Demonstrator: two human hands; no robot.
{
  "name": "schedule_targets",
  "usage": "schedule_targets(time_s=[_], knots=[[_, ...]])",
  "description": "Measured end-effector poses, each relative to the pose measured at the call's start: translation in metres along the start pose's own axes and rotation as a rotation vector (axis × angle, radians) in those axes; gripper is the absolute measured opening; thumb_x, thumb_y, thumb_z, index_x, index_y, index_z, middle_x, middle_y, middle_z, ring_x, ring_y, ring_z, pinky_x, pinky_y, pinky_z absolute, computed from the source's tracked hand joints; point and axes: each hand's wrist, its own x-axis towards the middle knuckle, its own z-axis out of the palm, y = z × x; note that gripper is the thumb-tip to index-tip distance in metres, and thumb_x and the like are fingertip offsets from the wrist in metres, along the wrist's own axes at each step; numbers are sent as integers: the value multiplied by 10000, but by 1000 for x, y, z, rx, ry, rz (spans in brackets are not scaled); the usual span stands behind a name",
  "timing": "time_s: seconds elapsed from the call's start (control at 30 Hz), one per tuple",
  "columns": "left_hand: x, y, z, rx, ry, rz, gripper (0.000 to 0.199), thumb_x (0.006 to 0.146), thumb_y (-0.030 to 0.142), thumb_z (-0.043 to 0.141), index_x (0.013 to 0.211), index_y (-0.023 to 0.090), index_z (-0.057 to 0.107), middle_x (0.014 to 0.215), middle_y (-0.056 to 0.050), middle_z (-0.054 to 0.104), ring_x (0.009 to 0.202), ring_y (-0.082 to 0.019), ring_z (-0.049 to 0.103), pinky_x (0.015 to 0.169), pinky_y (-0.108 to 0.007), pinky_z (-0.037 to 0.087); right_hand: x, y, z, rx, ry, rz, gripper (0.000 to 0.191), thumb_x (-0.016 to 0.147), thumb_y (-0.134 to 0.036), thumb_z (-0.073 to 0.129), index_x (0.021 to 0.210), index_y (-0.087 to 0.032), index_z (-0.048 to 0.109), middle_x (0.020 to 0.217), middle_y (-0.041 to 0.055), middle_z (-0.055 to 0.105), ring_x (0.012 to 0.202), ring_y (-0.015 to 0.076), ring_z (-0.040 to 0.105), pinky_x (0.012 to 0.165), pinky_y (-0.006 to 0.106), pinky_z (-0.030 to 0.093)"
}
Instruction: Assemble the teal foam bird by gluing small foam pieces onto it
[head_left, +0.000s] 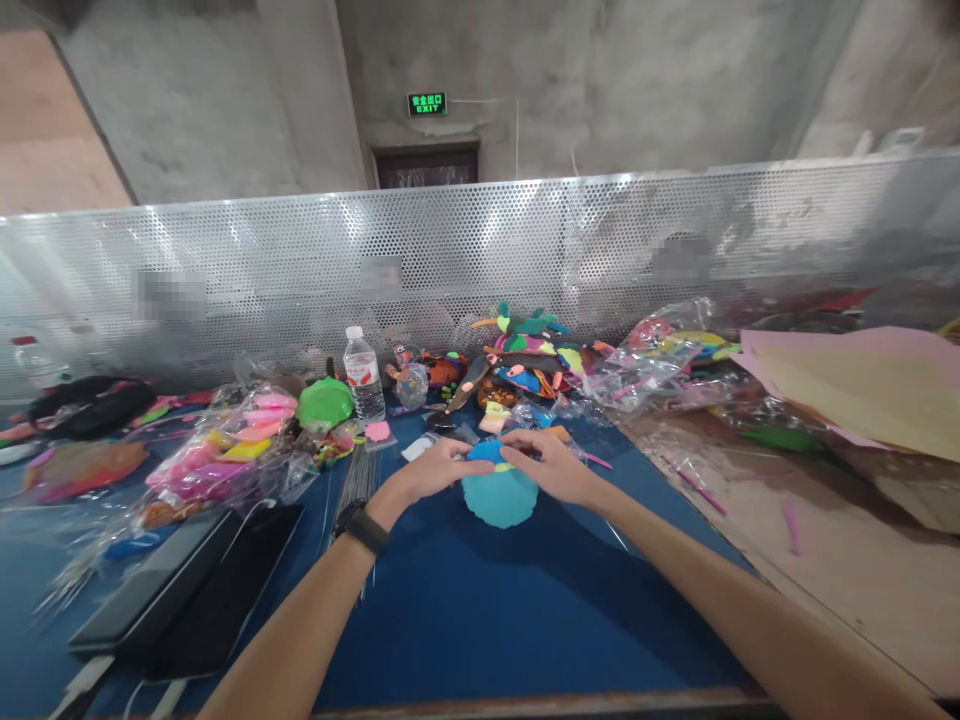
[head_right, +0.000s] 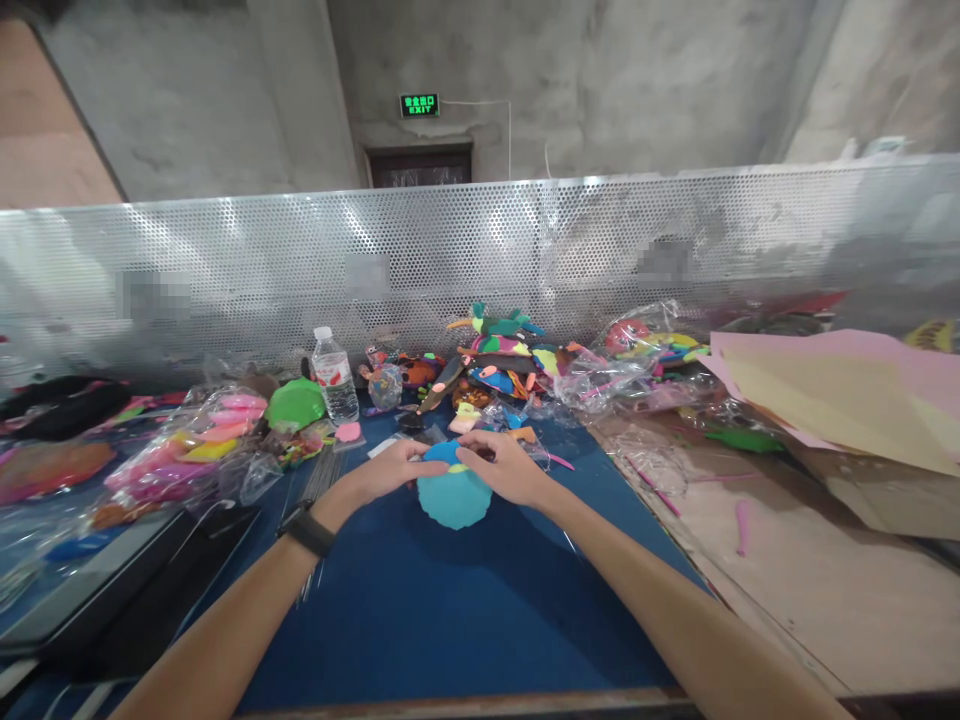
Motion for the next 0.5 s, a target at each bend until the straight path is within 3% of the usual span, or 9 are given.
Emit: schedule_targets(time_s=[0.2, 0.5], knots=[[-1, -1, -2, -9, 40, -75, 404, 749, 530, 597, 618, 160, 497, 571, 43, 387, 550, -100, 378, 529, -231, 300, 0, -1, -1, -20, -8, -19, 335, 928, -459, 479, 1014, -192, 660, 866, 46, 674, 727, 161, 569, 633, 276, 432], [-3, 0, -5, 139, 2, 55, 393, 770, 503, 617, 628, 145, 537, 559, 47, 352, 533, -86, 294, 508, -242, 210, 0, 5, 0, -15, -19, -23, 315, 927, -434, 485, 1025, -196, 666, 877, 46, 670, 742, 161, 570, 631, 272, 435]])
